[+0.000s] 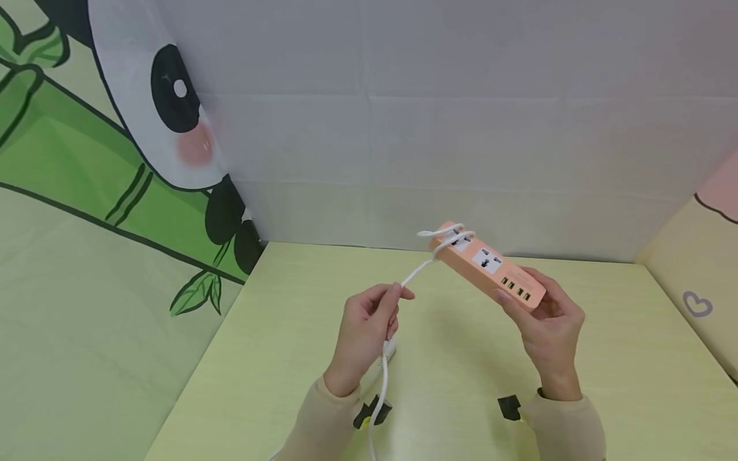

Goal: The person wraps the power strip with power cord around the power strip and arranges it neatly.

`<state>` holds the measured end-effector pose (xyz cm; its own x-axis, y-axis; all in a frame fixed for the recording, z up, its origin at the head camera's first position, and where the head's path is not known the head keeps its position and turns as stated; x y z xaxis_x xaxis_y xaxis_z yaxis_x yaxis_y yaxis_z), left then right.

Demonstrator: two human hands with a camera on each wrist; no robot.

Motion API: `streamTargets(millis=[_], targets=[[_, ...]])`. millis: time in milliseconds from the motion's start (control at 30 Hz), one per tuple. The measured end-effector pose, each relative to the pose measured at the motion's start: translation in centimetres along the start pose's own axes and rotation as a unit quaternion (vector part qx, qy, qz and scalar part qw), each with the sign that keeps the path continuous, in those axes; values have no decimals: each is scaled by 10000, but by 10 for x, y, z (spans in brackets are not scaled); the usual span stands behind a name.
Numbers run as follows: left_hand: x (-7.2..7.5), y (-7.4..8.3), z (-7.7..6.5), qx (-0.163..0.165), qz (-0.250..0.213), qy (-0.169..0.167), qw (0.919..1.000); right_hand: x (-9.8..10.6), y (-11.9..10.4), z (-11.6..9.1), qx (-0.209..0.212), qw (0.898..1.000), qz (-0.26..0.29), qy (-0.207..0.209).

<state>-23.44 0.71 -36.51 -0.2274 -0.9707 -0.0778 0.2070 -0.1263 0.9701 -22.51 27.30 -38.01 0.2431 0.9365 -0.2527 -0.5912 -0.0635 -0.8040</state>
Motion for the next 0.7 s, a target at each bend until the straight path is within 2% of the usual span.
streamTargets(millis=[100,167,233,300,400,567,700], targets=[[0,6,-3,-612,711,116,9955,-3,0,-1,59,9988,-304,-386],[1,10,-4,-956,997,148,9903,-4,0,-2,35,9971,-499,-566],[2,13,-4,-1197,1169,174,9857,-5,0,-2,-49,9960,-602,-660],[4,15,-4,-1289,1216,181,9840,-5,0,-2,-130,9952,-664,-710],[7,15,-2,-1217,1016,146,9872,-5,0,-2,-128,9946,-713,-746],[7,12,-1,-772,416,84,9961,-4,-3,-1,85,9962,-661,-558],[6,11,-1,-448,71,-47,9990,-1,-5,1,329,9989,-155,-311]])
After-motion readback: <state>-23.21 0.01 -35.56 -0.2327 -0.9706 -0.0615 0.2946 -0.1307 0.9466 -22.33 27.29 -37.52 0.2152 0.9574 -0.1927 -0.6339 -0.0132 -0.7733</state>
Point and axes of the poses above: each hand's wrist, its own z-axis towards the middle knuckle, its own x-axis out of the back of the hand, y = z × x, the point moved 5 cm from there along z, towards the middle knuckle, and after that the axes turned 1 degree about -z, right-handed, at the moved point
